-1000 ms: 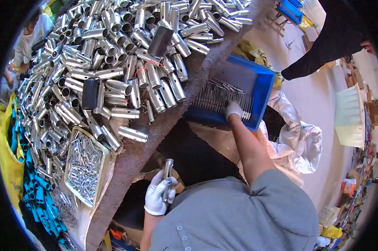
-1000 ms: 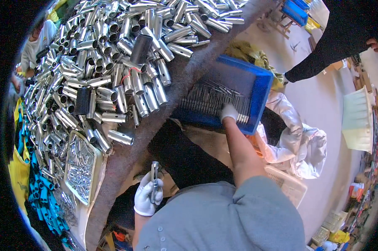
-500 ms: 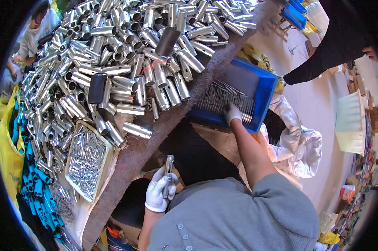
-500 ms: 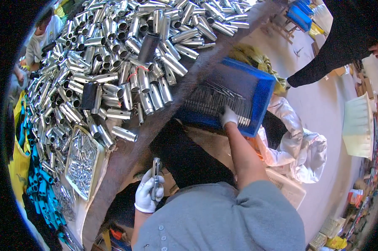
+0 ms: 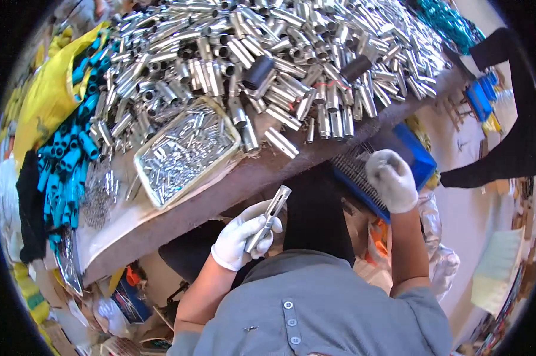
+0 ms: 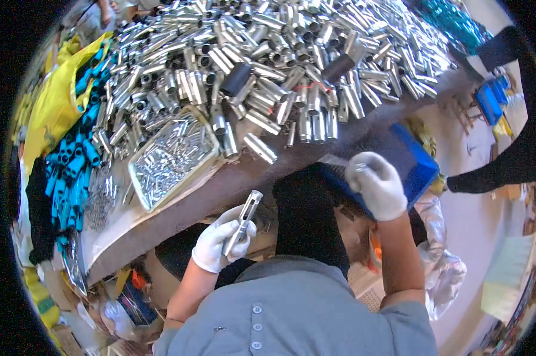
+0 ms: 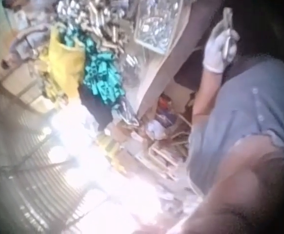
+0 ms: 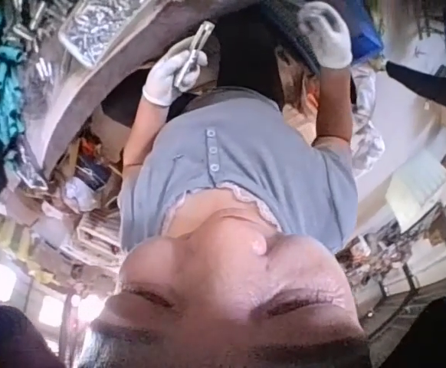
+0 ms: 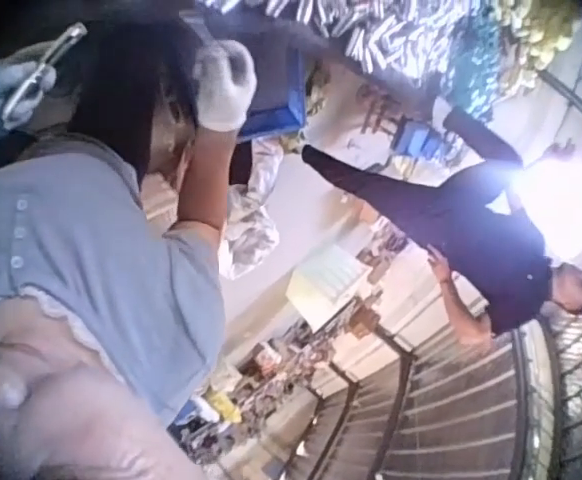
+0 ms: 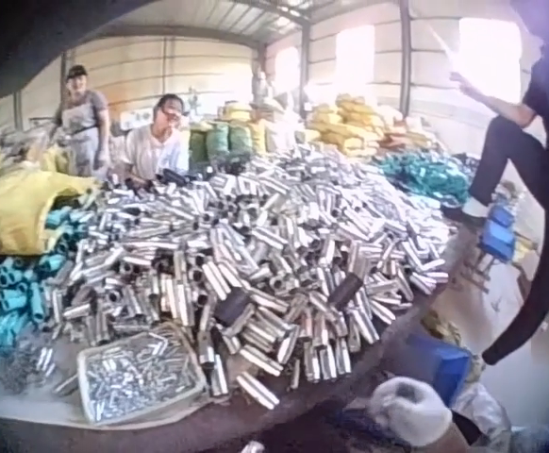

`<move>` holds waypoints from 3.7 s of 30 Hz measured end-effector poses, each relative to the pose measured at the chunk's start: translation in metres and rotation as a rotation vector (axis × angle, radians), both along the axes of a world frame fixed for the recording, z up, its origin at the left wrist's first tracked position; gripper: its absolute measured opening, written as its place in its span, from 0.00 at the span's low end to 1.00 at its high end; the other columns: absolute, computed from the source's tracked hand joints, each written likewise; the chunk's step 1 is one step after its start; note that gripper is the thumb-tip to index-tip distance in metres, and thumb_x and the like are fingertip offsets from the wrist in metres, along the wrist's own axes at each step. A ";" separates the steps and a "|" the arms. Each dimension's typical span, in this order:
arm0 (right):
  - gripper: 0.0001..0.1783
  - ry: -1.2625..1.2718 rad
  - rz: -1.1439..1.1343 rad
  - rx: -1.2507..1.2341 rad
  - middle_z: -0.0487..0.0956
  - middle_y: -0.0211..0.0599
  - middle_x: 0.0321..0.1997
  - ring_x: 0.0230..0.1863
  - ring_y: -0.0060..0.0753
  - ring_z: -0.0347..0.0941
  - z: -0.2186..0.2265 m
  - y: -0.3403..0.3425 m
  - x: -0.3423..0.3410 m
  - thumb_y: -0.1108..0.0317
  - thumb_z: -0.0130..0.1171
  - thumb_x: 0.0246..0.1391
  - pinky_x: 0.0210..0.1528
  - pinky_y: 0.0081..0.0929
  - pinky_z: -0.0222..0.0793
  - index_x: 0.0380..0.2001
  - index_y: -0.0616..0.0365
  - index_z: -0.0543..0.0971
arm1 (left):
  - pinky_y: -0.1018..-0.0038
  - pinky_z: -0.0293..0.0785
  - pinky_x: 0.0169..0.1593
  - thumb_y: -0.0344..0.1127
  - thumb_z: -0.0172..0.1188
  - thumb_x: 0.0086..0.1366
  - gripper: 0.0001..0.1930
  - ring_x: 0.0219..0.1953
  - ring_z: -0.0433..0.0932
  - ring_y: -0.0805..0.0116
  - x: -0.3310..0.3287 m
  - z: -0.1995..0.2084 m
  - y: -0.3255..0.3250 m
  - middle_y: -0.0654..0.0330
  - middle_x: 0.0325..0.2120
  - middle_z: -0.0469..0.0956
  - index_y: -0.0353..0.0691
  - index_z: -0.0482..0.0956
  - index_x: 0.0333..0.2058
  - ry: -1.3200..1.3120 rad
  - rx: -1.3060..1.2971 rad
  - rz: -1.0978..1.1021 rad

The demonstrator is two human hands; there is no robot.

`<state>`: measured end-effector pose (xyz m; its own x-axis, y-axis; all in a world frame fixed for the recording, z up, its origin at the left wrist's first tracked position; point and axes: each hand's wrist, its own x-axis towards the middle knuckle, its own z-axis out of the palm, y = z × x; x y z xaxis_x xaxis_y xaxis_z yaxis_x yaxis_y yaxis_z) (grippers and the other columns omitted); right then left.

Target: Assembling metal tubes and plastic handles using a thin alignment tool to insert pins.

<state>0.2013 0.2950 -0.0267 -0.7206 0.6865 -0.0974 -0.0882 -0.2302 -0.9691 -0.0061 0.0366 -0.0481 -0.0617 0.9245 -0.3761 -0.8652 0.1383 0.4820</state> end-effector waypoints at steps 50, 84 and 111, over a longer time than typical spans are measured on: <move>0.11 -0.254 0.913 0.285 0.76 0.36 0.36 0.31 0.23 0.71 0.017 -0.103 -0.139 0.74 0.55 0.55 0.36 0.21 0.69 0.41 0.63 0.80 | 0.89 0.53 0.13 0.37 0.54 0.63 0.25 0.14 0.61 0.84 -0.011 0.006 -0.075 0.60 0.32 0.70 0.39 0.59 0.57 -0.132 0.052 0.012; 0.16 -0.555 0.619 2.018 0.74 0.42 0.40 0.46 0.43 0.70 0.090 -0.101 -0.396 0.51 0.53 0.52 0.46 0.39 0.68 0.35 0.49 0.80 | 0.85 0.51 0.13 0.32 0.48 0.64 0.24 0.13 0.59 0.80 -0.024 0.014 -0.163 0.62 0.34 0.71 0.47 0.58 0.60 -0.210 0.123 0.708; 0.13 -0.219 1.224 0.962 0.74 0.38 0.41 0.30 0.23 0.75 0.100 -0.151 -0.321 0.76 0.48 0.55 0.35 0.22 0.73 0.43 0.57 0.77 | 0.87 0.51 0.13 0.38 0.52 0.65 0.23 0.14 0.61 0.82 -0.045 0.015 -0.175 0.60 0.31 0.74 0.40 0.63 0.57 -0.110 0.168 0.688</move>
